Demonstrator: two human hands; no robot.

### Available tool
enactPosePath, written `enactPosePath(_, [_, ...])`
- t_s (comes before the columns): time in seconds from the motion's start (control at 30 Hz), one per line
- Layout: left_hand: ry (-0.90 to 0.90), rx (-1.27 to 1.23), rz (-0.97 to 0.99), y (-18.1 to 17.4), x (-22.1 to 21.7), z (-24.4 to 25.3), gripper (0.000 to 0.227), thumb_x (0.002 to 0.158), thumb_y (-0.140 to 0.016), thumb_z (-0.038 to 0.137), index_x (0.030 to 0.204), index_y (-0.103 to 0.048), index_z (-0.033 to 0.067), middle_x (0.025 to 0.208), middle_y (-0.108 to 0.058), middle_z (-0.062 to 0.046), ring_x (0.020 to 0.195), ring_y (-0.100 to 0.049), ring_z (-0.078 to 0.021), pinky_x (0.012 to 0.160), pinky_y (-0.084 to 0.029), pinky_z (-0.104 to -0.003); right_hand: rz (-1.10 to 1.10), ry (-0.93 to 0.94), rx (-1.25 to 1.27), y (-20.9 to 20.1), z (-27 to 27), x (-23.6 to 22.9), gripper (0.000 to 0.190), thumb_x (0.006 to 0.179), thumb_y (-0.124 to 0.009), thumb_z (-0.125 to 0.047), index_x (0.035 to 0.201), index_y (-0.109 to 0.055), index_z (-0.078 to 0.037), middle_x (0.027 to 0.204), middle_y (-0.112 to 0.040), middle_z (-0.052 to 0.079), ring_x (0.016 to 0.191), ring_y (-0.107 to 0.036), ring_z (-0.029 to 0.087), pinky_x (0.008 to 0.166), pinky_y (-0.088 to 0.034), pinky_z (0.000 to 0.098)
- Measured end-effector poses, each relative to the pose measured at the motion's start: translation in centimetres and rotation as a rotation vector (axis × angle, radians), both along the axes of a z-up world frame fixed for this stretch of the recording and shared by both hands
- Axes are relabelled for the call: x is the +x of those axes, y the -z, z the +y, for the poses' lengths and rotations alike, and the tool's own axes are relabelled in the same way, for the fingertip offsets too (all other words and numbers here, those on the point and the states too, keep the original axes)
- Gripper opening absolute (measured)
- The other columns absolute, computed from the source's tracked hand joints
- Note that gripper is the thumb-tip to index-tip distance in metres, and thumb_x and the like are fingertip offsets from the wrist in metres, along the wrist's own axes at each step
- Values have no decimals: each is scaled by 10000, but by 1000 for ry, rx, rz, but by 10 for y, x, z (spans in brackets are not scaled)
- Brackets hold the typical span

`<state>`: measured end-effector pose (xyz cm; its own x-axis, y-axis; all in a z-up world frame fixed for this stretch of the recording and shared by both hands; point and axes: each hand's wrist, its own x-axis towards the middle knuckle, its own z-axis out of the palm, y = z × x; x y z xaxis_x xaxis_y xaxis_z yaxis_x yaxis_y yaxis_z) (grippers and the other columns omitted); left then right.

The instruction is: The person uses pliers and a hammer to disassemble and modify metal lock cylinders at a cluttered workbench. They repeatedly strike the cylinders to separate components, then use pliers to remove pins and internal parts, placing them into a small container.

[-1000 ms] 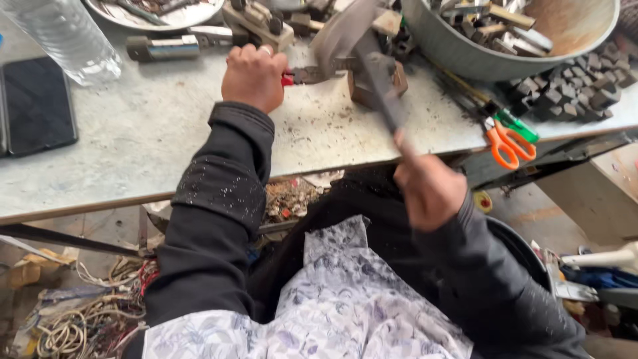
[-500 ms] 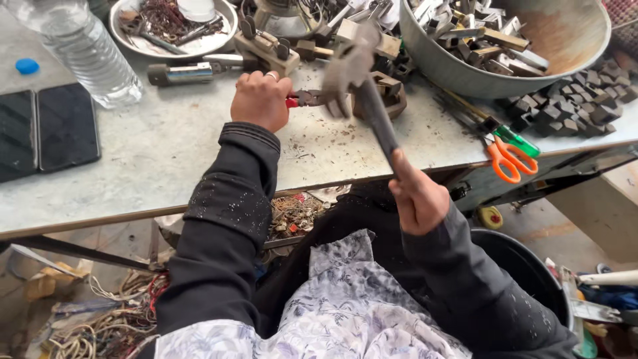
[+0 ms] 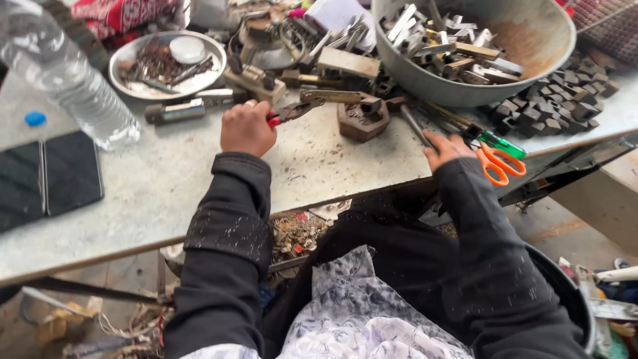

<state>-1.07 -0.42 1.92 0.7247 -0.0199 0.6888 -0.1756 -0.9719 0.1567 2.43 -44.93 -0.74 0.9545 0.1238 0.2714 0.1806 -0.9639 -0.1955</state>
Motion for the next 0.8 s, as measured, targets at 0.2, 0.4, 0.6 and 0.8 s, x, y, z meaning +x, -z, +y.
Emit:
enactPosePath(0.2, [-2,-8,-10,-5,-2,-3,126,814,-744,200,818,-669,98,865,-670,-107,795,-653,-345,724,-508,-482,-58,-158,-156,-13,51,16,574,850,-710,-392,1400,-644,-242,1080,-615,242,925,-640,420,846,-557,504])
enactPosePath(0.4, [-42,41,30,-9,-4,-3,154,771,-760,211,836,-677,99,852,-668,-105,785,-658,-334,737,-517,-472,-14,-293,-17,33,40,-16,545,908,-626,-481,1344,-655,-156,1192,-641,211,1113,-590,422,998,-474,508])
enactPosePath(0.6, [-67,59,64,-10,-3,-8,175,779,-767,224,868,-682,99,853,-678,-97,778,-668,-322,728,-520,-470,-311,-398,298,33,12,-94,591,893,-689,-428,1407,-618,-144,1425,-563,259,1261,-540,421,1055,-425,496])
enactPosePath(0.8, [-112,119,74,-9,-1,-8,166,796,-767,216,873,-672,103,857,-674,-93,784,-667,-314,750,-527,-460,-471,-531,272,-8,68,-19,525,973,-711,-368,1458,-577,-218,1459,-574,208,1371,-538,393,1161,-395,524])
